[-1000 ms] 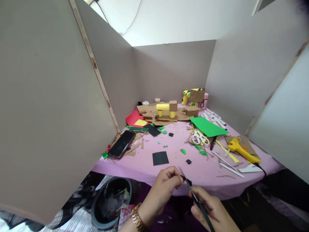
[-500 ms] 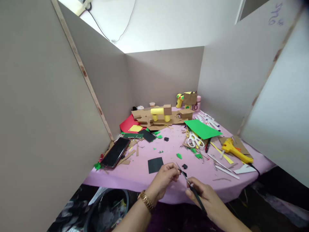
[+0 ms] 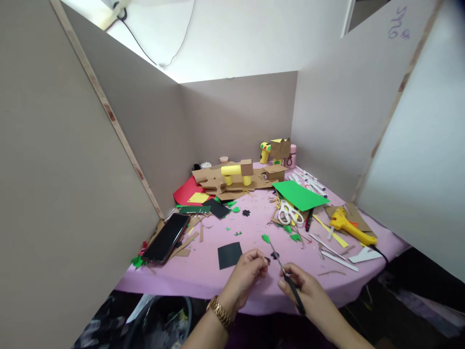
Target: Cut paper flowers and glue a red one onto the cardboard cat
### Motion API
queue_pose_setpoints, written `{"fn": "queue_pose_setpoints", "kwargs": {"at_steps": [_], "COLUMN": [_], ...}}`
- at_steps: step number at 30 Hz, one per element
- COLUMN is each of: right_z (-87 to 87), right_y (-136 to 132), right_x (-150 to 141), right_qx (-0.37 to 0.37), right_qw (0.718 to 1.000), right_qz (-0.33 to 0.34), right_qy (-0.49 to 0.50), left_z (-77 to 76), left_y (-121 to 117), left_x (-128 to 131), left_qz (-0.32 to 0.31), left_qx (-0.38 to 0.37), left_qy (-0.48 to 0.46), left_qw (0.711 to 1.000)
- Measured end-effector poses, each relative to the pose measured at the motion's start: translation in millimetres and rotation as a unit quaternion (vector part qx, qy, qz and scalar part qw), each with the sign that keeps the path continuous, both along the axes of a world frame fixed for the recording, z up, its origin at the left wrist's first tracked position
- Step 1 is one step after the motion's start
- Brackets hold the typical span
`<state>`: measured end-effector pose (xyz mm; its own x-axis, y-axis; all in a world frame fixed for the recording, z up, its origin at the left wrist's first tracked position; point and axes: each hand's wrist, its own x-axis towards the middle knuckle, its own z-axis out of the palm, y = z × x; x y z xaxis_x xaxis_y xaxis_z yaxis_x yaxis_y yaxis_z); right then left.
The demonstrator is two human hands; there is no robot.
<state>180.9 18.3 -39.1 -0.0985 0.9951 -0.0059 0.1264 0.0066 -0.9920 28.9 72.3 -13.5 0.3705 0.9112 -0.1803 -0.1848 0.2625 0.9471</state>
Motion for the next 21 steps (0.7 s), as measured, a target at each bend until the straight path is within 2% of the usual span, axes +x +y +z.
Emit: {"fn": "queue_pose_setpoints", "kwargs": {"at_steps": [2,6,9,12,15,18,21], "right_z": [5.2,26.8,39.0,43.9,48.2,54.3,56.4], "right_y": [1,-3,-10,-15,-19,-22,-23], "right_x": [-1,-9,-15,-15,-11,-9,-10], "right_qx": [-0.008,0.024,0.046,0.065,0.075,0.065,0.056], "right_qw": [0.999,0.988,0.982,0.983,0.988,0.993,0.994], "right_qz": [-0.027,-0.099,-0.111,-0.095,-0.051,-0.001,0.022], "right_qy": [0.029,0.115,0.145,0.145,0.126,0.099,0.094], "left_z": [3.6,15.3,25.3,32.7,36.3,37.1,37.4], "left_y": [-7,-28,-42,-50,-54,-56,-58], "left_x": [1,4,5,3,0,-2,-4], "left_qz": [0.014,0.018,0.010,-0.003,-0.025,-0.043,-0.033], "left_qx": [0.009,0.029,0.059,0.093,0.115,0.107,0.080], "left_qy": [0.001,-0.004,0.012,0.042,0.060,0.058,0.046], "left_qw": [1.000,0.999,0.998,0.995,0.991,0.992,0.995]}}
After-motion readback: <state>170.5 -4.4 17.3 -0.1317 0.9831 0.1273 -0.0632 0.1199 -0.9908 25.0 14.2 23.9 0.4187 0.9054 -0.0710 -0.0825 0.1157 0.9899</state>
